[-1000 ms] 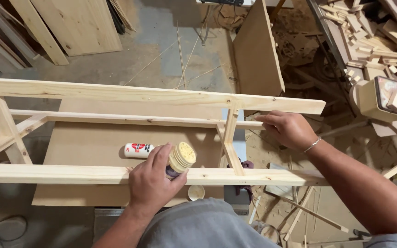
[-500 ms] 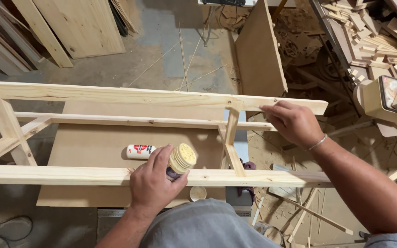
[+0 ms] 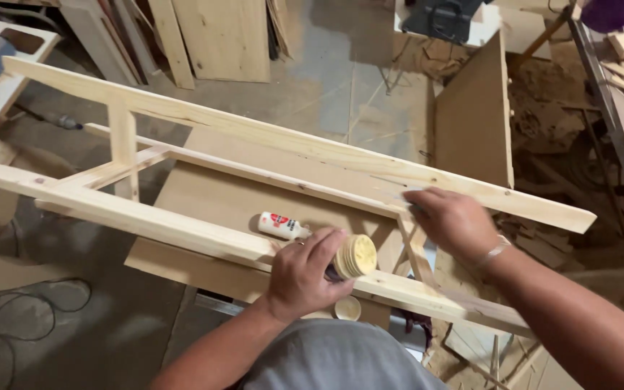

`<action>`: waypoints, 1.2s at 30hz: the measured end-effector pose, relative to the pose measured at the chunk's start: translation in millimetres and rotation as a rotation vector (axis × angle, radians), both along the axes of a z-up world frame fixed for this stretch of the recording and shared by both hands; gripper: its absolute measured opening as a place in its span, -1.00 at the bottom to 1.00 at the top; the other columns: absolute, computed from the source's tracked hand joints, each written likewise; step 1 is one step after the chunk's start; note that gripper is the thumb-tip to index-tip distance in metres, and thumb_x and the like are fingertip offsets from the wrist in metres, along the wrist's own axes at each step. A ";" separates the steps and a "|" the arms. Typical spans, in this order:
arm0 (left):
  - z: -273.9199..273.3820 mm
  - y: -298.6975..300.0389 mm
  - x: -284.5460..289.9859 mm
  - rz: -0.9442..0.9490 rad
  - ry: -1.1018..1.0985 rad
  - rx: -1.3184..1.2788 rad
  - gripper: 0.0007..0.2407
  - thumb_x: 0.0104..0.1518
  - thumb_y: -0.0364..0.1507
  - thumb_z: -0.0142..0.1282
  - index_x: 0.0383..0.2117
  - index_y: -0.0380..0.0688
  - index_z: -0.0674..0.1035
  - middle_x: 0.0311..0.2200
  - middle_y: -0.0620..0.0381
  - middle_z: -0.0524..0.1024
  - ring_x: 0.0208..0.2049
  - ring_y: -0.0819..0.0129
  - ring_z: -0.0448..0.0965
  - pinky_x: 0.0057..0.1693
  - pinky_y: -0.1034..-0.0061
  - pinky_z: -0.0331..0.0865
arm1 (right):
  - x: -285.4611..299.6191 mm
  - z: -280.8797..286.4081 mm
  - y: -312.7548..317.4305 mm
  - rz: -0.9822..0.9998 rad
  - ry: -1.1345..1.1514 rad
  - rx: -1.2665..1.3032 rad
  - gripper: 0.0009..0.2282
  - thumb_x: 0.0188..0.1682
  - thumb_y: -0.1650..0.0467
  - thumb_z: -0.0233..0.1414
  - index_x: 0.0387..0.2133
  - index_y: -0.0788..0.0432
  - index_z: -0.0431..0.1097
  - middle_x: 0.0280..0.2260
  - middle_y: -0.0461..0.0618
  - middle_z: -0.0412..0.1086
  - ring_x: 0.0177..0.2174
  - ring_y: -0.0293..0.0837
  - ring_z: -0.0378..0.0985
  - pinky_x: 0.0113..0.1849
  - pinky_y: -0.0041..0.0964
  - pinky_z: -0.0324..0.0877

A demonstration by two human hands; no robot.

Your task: Assembling a wooden frame using a nail gun and applying wood filler to the joints

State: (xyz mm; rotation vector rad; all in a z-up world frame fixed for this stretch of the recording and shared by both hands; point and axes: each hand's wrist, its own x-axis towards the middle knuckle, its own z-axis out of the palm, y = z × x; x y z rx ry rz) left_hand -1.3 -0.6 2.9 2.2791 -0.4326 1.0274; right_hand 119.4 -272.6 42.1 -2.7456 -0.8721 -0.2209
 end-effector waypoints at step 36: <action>11.8 50.5 -18.7 -0.276 0.145 -0.174 -0.43 -0.09 -0.21 0.43 0.03 -0.22 0.47 -0.05 -0.10 0.60 -0.08 0.09 0.68 0.08 0.31 0.60 | -62.4 60.4 -0.1 -0.506 0.393 0.156 -0.70 0.06 0.33 0.08 0.07 0.02 0.47 -0.10 0.07 0.58 -0.13 0.06 0.60 -0.09 -0.14 0.35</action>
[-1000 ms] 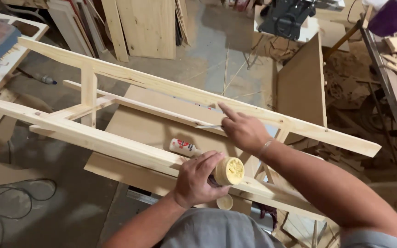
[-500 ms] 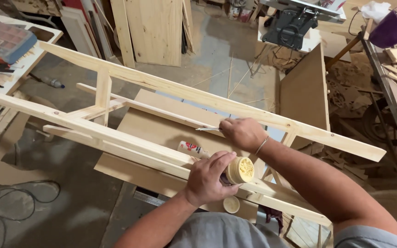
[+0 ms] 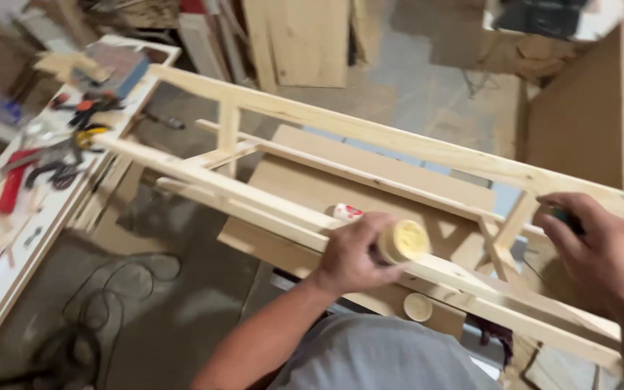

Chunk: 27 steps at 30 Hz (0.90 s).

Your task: Assembling a wooden frame using a nail gun and applying wood filler to the joints

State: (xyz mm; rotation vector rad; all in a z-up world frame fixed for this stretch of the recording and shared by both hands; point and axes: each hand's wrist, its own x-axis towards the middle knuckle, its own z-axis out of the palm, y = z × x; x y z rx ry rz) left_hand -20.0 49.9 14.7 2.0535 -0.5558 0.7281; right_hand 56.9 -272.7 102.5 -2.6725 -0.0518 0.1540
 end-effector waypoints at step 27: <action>3.1 151.0 65.9 -0.187 0.225 0.235 -0.35 -0.24 -0.14 0.49 0.00 -0.24 0.54 -0.03 -0.07 0.61 -0.03 0.12 0.66 0.09 0.33 0.53 | -138.8 -23.6 20.3 -0.787 -0.058 0.024 -0.75 0.11 0.35 0.07 0.03 0.07 0.49 -0.39 -0.02 0.45 -0.46 -0.19 0.40 -0.46 -0.31 0.37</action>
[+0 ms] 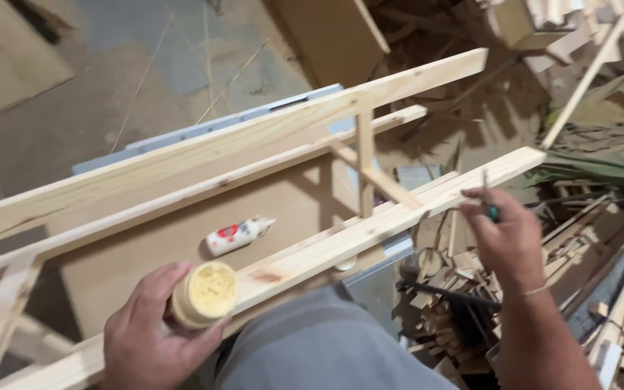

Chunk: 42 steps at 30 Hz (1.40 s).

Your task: Assembling a wooden frame using a nail gun and applying wood filler to the joints

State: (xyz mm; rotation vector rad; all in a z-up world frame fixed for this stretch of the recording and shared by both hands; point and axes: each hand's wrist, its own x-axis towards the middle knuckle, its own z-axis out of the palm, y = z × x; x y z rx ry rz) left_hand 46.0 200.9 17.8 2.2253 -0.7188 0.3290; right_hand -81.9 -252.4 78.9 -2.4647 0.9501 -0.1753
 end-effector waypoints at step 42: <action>-33.3 74.5 -31.2 0.166 0.021 -0.312 -0.36 -0.13 -0.21 0.44 0.10 -0.22 0.42 -0.03 -0.05 0.60 -0.02 0.08 0.64 0.13 0.30 0.53 | 221.7 -33.8 185.1 0.900 -0.723 -0.995 -0.74 0.05 0.41 0.08 0.01 0.12 0.41 -0.11 -0.04 0.52 -0.51 -0.12 0.48 -0.56 -0.28 0.21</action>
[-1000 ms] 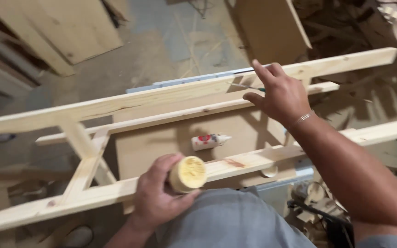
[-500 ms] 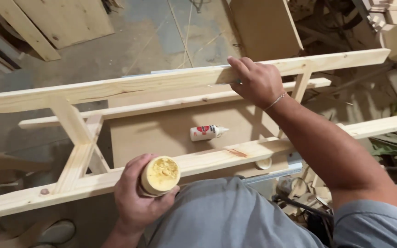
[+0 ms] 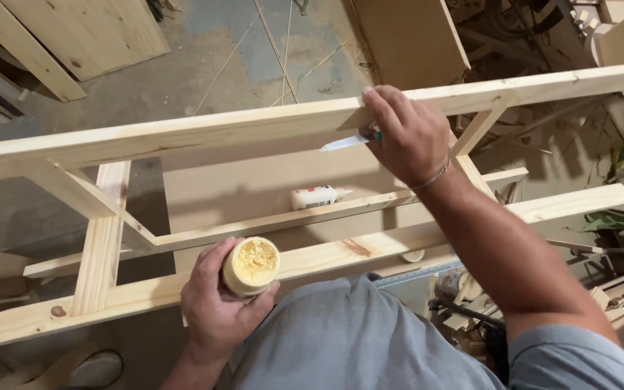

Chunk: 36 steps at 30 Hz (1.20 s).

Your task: Assembling a wooden frame using a nail gun and applying wood filler to the joints

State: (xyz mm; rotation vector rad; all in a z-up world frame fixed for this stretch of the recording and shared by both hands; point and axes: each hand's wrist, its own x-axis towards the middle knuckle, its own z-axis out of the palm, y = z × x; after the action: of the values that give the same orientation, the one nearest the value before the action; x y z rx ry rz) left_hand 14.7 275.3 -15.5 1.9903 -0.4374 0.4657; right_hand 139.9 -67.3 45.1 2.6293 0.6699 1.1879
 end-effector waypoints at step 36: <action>33.3 -135.7 9.7 -0.409 0.865 0.269 -0.28 -0.33 -0.27 0.50 0.13 0.08 0.44 0.09 0.25 0.56 0.10 0.38 0.57 0.20 0.43 0.36 | -263.9 -100.4 -155.8 -0.562 0.108 0.891 -0.56 0.20 0.17 -0.13 -0.06 0.35 0.48 0.04 0.35 0.42 0.03 0.20 0.51 0.02 0.05 0.50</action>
State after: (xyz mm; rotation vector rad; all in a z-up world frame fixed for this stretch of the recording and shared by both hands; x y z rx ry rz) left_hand 24.4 139.7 17.8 2.0622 -0.3399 -0.7281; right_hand -124.1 -223.1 -55.4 3.1988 -0.7523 1.3441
